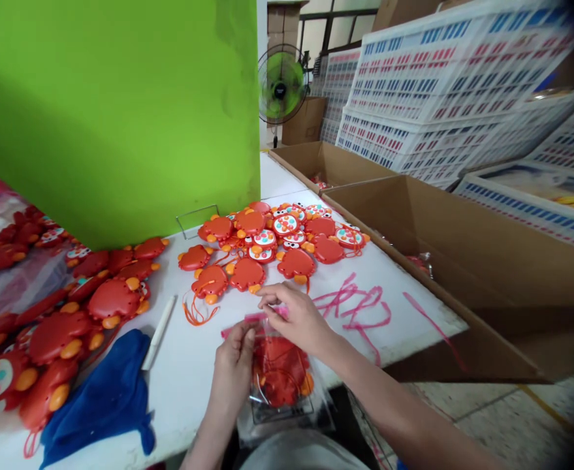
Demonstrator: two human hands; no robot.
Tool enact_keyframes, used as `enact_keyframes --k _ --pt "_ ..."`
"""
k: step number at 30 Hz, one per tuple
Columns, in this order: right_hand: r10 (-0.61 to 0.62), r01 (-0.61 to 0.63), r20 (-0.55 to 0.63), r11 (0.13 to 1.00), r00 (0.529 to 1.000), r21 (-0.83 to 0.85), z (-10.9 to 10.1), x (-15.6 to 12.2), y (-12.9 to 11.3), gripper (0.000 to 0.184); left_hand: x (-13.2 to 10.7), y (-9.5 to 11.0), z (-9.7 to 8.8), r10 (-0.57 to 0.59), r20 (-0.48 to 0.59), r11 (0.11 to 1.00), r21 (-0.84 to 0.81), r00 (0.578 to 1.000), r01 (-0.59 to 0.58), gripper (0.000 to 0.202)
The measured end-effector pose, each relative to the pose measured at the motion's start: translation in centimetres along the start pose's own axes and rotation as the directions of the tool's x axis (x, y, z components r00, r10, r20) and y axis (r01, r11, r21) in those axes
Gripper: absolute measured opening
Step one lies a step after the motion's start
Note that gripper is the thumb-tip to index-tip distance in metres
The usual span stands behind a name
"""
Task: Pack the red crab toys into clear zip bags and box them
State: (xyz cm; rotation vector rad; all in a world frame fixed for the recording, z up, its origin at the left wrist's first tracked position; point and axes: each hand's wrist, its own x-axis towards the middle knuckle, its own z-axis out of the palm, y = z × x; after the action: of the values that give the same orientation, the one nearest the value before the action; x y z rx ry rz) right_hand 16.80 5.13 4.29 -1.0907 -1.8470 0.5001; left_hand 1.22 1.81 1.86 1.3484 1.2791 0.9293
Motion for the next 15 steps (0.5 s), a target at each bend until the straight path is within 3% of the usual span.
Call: enact_keyframes --k 3,9,12,15 --pt "-0.02 0.025 0.105 0.999 0.994 -0.04 -0.3 -0.5 -0.8 0.028 0.2 0.0 0.2 0.015 -0.006 1.0 -0.022 1.0 -0.015 0.03" --pt "-0.127 0.229 0.281 0.902 0.951 -0.365 0.6 -0.8 -2.8 0.035 -0.4 1.4 0.4 0.104 -0.041 0.98 0.173 0.994 -0.096 0.019" --pt "-0.149 0.236 0.251 0.901 0.956 -0.363 1.1 -0.6 -2.7 0.028 -0.6 1.8 0.5 0.107 -0.032 0.973 0.209 0.994 -0.098 0.019" --pt "-0.07 0.101 0.126 0.96 0.99 -0.261 0.8 -0.1 -0.7 0.025 -0.3 1.2 0.3 0.074 -0.021 0.98 0.184 0.997 -0.069 0.025"
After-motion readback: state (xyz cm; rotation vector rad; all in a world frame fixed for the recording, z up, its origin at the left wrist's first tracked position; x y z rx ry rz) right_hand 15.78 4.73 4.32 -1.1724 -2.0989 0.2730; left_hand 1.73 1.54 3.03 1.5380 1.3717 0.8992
